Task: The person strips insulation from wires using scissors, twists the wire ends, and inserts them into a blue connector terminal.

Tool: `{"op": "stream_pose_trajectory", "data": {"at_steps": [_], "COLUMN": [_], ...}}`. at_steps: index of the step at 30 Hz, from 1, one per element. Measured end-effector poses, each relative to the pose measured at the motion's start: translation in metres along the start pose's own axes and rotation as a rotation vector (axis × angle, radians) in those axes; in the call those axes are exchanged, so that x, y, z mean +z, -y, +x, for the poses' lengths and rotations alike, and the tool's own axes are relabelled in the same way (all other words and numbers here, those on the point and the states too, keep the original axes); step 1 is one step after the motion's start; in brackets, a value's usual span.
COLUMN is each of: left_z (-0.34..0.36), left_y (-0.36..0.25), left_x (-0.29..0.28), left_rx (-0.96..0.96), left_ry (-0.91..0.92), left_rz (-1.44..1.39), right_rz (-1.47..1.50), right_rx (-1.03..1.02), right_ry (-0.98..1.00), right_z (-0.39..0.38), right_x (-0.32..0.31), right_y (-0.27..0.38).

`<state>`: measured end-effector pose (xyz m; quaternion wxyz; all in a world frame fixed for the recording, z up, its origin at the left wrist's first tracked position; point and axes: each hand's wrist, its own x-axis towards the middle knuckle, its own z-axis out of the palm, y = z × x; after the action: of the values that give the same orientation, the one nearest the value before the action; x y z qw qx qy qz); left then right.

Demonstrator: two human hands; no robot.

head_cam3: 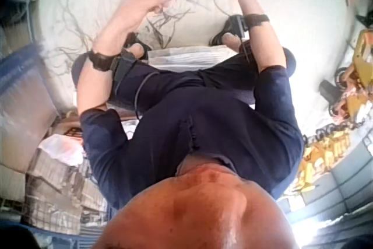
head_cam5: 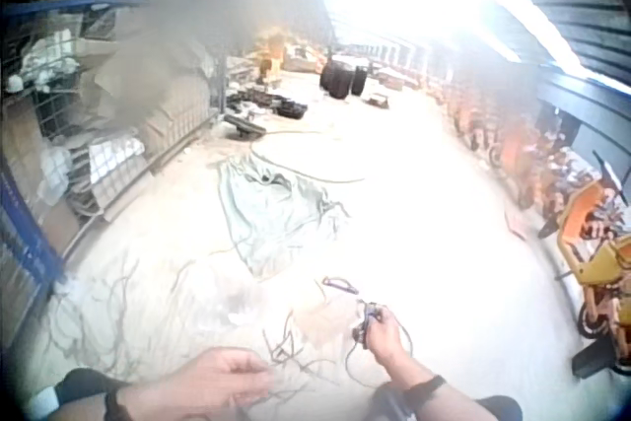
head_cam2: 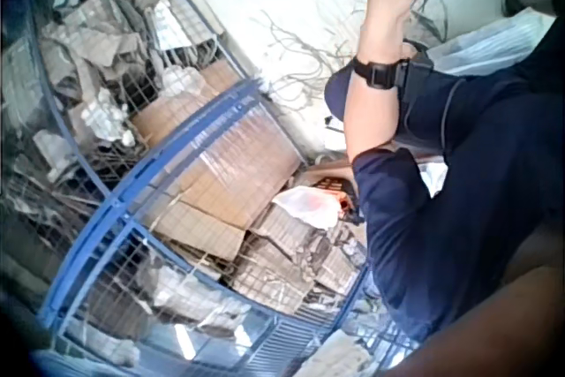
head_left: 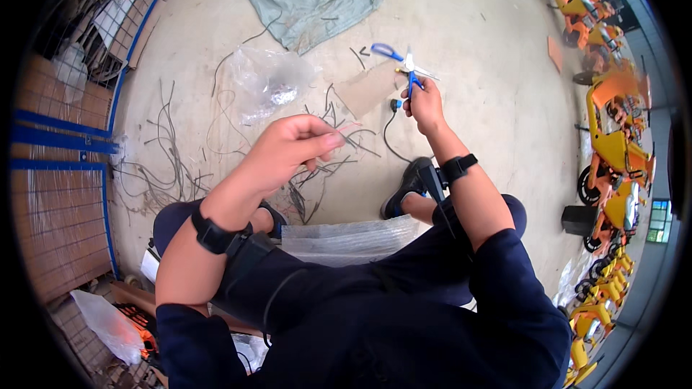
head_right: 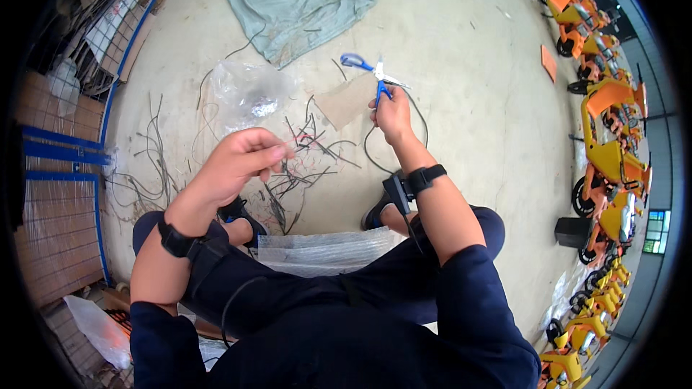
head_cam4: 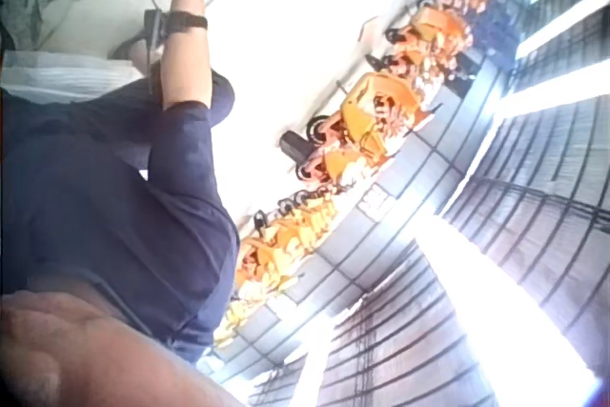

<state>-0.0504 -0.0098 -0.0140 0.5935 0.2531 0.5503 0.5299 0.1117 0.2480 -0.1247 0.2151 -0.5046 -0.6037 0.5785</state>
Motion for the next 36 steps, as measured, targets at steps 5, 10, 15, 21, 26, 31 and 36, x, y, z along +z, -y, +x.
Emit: {"op": "stream_pose_trajectory", "data": {"at_steps": [5, 10, 15, 21, 26, 31, 36], "left_z": [0.009, 0.017, 0.019, 0.008, 0.001, 0.01, 0.021], "left_y": [0.013, 0.012, 0.003, 0.005, -0.006, -0.009, -0.012], "left_x": [0.017, 0.013, -0.001, 0.006, 0.019, 0.015, 0.011], "left_rx": [0.043, 0.186, 0.389, 0.486, 0.552, 0.475, 0.438], "left_ry": [-0.017, -0.129, -0.188, -0.229, -0.284, -0.303, -0.298], "left_rz": [-0.029, -0.159, -0.244, -0.21, -0.07, -0.191, -0.223], "right_rz": [-0.043, -0.079, -0.367, -0.487, -0.431, -0.037, -0.326], "right_rx": [-0.204, -0.311, -0.765, -0.544, -0.186, 0.058, -0.386], "right_ry": [0.135, 0.341, 0.311, 0.4, 0.405, 0.509, 0.218], "right_z": [-0.067, -0.129, -0.138, -0.123, -0.145, -0.143, -0.135], "right_x": [0.002, 0.016, 0.026, 0.007, 0.008, 0.007, 0.015], "right_y": [0.058, 0.072, 0.06, 0.075, 0.087, 0.091, 0.076]}}
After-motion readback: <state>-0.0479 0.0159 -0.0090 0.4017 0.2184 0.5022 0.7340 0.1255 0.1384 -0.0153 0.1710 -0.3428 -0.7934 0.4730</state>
